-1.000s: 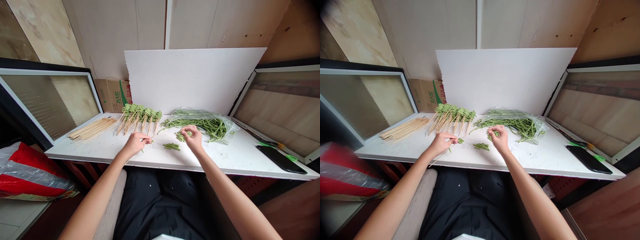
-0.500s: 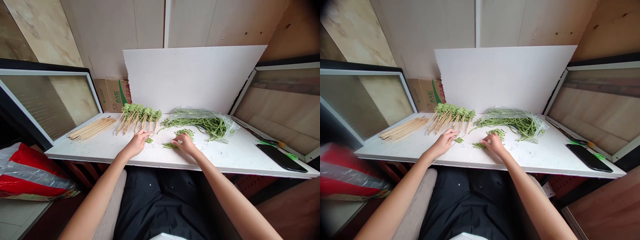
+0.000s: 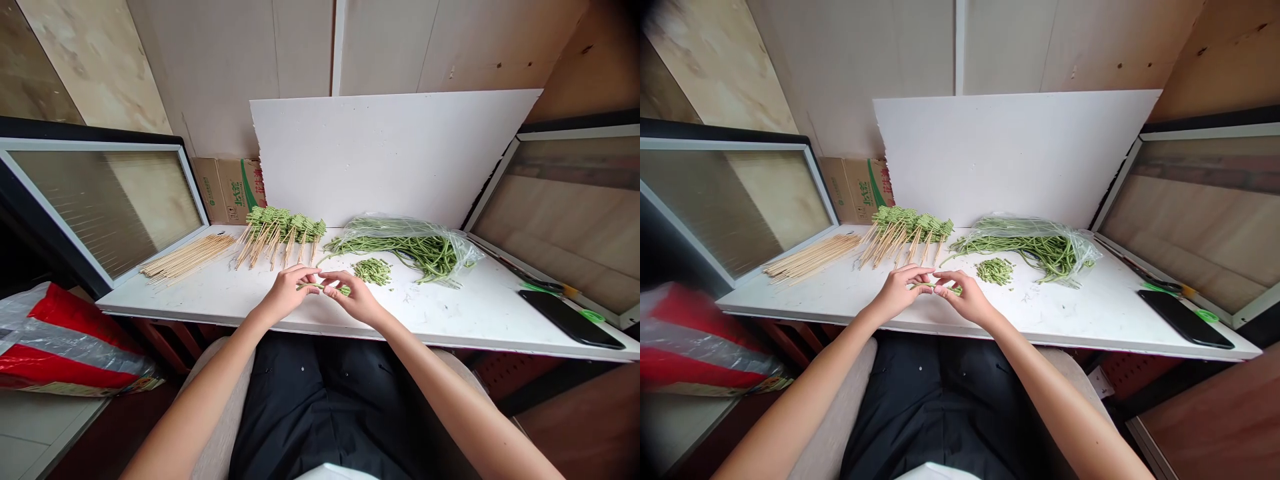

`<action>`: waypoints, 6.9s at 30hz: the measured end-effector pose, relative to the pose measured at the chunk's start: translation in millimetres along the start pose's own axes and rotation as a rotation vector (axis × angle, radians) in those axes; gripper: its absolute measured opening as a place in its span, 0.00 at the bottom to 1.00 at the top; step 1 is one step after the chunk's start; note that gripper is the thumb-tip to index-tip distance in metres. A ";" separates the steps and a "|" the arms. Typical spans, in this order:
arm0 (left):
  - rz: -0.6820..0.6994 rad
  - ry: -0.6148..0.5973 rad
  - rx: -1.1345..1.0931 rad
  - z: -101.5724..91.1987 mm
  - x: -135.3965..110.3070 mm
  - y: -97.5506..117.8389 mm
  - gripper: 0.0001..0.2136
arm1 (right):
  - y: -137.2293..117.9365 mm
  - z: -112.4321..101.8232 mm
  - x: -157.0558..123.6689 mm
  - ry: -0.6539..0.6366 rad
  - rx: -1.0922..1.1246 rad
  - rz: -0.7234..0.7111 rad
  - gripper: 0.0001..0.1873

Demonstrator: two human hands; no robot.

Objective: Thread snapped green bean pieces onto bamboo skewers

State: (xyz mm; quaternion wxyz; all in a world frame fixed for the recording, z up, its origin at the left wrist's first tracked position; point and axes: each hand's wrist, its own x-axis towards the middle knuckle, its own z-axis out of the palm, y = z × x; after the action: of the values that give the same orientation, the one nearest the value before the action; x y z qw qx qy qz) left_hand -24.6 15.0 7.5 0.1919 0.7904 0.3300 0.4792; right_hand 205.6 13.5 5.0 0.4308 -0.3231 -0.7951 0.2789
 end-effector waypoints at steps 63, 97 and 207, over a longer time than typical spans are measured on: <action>-0.177 0.024 0.001 -3.7 -2.3 -24.2 0.17 | 88.4 -24.8 9.6 0.209 -0.236 0.302 0.26; -0.356 -0.179 -0.292 9.0 -0.1 17.2 0.09 | -5.6 0.4 2.5 0.081 -0.400 -0.356 0.13; -0.299 -0.168 -0.549 14.9 -2.3 8.1 0.19 | -0.9 25.2 -3.5 -0.088 0.877 0.412 0.06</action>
State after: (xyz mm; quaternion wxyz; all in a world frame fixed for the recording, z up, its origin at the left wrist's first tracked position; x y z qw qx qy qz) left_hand -9.5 7.9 4.2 0.4926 0.6887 0.2840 0.4499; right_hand 185.0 6.2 -8.1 0.4281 -0.2496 -0.5396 0.6807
